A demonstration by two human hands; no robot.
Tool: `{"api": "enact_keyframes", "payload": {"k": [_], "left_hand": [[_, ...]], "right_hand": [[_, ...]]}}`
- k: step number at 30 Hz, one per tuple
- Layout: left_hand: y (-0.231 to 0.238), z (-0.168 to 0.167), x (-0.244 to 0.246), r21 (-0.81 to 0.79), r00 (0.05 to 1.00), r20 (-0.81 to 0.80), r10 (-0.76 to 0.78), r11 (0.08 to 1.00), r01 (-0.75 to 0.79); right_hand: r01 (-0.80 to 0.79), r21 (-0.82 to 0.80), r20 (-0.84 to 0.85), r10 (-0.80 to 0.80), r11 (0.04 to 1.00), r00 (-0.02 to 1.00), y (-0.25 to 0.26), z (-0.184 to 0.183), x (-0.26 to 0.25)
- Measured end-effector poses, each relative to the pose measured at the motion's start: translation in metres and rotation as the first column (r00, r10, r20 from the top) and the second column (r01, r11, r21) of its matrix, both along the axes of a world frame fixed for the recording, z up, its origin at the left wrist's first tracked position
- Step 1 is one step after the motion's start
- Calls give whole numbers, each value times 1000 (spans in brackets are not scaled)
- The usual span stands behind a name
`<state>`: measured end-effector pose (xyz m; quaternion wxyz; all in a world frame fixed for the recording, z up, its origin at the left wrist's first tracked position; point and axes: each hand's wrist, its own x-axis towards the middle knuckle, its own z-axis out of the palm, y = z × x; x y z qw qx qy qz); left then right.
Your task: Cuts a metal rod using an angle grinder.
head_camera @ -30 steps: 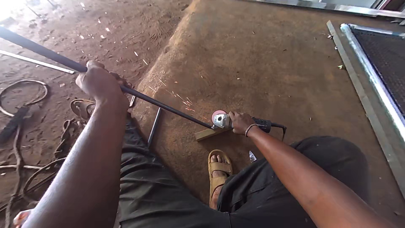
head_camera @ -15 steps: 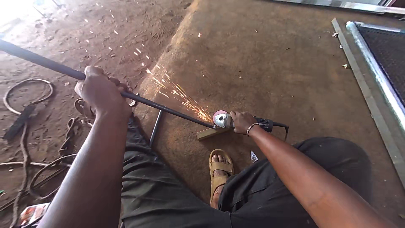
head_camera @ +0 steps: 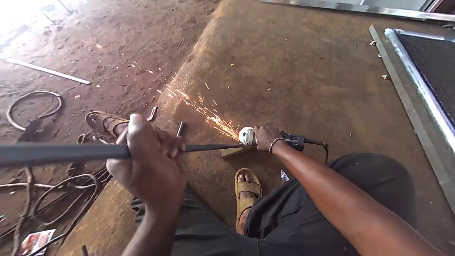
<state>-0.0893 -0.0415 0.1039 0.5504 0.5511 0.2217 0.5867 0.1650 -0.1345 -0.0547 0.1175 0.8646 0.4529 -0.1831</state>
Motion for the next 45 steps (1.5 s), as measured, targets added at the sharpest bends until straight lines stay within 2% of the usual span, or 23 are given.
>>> {"api": "enact_keyframes", "payload": {"k": [5, 10, 14, 22, 26, 29, 33, 37, 39, 41, 43, 45], "left_hand": [[-50, -12, -11, 80, 990, 57, -129, 989, 124], [-86, -25, -23, 185, 987, -45, -152, 970, 158], [-103, -41, -38, 239, 976, -59, -212, 946, 220], [-114, -69, -85, 142, 948, -27, -318, 937, 319], [-115, -81, -108, 47, 965, -11, -263, 964, 264], [-106, -85, -123, 2, 974, -30, -227, 974, 227], [-96, -67, -125, -3, 965, -196, -174, 984, 177], [-91, -51, -109, 156, 883, -466, -59, 977, 147], [-86, -67, -101, 254, 777, -628, -43, 933, 256], [-78, -91, -91, 254, 670, -733, -119, 865, 432], [-62, -106, -77, 243, 563, -799, -211, 743, 624], [-58, -113, -56, 200, 421, -874, -241, 612, 765]], "right_hand": [[25, -27, -4, -25, 999, 1000, 1, 6, -7], [66, -24, -11, -67, 998, 998, -1, 10, -6], [42, -36, -20, -43, 998, 999, -3, 12, -6], [96, 18, -12, -96, 995, 995, -4, 15, -5], [126, 67, -59, -122, 990, 991, -5, 21, 2], [210, 173, -106, -194, 962, 975, 0, 37, 7], [322, 395, -151, -285, 860, 947, 7, 86, 18], [367, 651, -191, -325, 664, 926, -4, 161, 26], [360, 758, -203, -329, 543, 922, -19, 200, 28], [346, 826, -208, -330, 445, 921, -36, 237, 24], [315, 879, -198, -326, 359, 924, -54, 265, 22], [253, 917, -166, -283, 307, 945, -84, 278, 33]]}}
